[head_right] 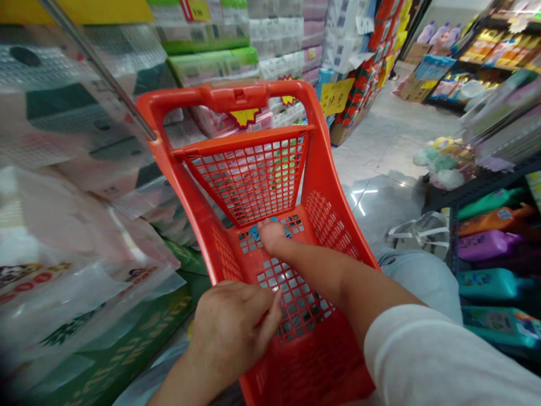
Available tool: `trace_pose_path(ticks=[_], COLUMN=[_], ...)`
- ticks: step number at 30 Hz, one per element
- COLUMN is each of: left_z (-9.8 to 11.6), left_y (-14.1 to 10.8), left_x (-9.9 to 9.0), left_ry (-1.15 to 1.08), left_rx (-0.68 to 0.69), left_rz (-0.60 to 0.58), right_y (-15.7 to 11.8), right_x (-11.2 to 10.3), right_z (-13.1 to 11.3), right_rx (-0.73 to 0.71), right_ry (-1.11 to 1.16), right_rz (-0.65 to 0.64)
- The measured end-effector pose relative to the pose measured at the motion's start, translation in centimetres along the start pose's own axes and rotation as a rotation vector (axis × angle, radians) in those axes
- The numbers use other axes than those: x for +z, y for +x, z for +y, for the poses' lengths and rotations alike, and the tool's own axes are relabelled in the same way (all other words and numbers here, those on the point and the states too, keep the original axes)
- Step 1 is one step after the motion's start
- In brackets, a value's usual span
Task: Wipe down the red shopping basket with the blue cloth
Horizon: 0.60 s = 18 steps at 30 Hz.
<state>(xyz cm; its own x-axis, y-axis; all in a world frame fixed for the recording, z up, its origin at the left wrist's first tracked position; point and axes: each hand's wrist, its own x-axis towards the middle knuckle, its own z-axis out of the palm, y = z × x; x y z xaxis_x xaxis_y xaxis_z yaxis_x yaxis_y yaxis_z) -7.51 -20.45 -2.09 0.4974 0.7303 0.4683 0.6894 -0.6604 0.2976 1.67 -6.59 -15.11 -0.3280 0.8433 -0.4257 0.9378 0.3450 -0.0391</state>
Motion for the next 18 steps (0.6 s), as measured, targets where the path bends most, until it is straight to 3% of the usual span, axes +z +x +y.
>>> trace_pose_path(ticks=[2, 6, 10, 18], left_z=[0.1, 0.1, -0.3, 0.0], left_y=[0.0, 0.1, 0.2, 0.4], left_x=[-0.1, -0.1, -0.2, 0.0], left_ry=[-0.009, -0.018, -0.043, -0.055], left_rx=[0.006, 0.011, 0.024, 0.041], left_rz=[0.004, 0.003, 0.005, 0.037], right_y=[1.3, 2.0, 2.0, -1.8], right_x=[-0.6, -0.9, -0.9, 0.2], right_z=[0.2, -0.9, -1.5, -1.2], right_rx=[0.045, -0.107, -0.089, -0.131], right_ry=[0.021, 0.083, 0.101, 0.153], right_rz=[0.010, 0.031, 0.053, -0.056])
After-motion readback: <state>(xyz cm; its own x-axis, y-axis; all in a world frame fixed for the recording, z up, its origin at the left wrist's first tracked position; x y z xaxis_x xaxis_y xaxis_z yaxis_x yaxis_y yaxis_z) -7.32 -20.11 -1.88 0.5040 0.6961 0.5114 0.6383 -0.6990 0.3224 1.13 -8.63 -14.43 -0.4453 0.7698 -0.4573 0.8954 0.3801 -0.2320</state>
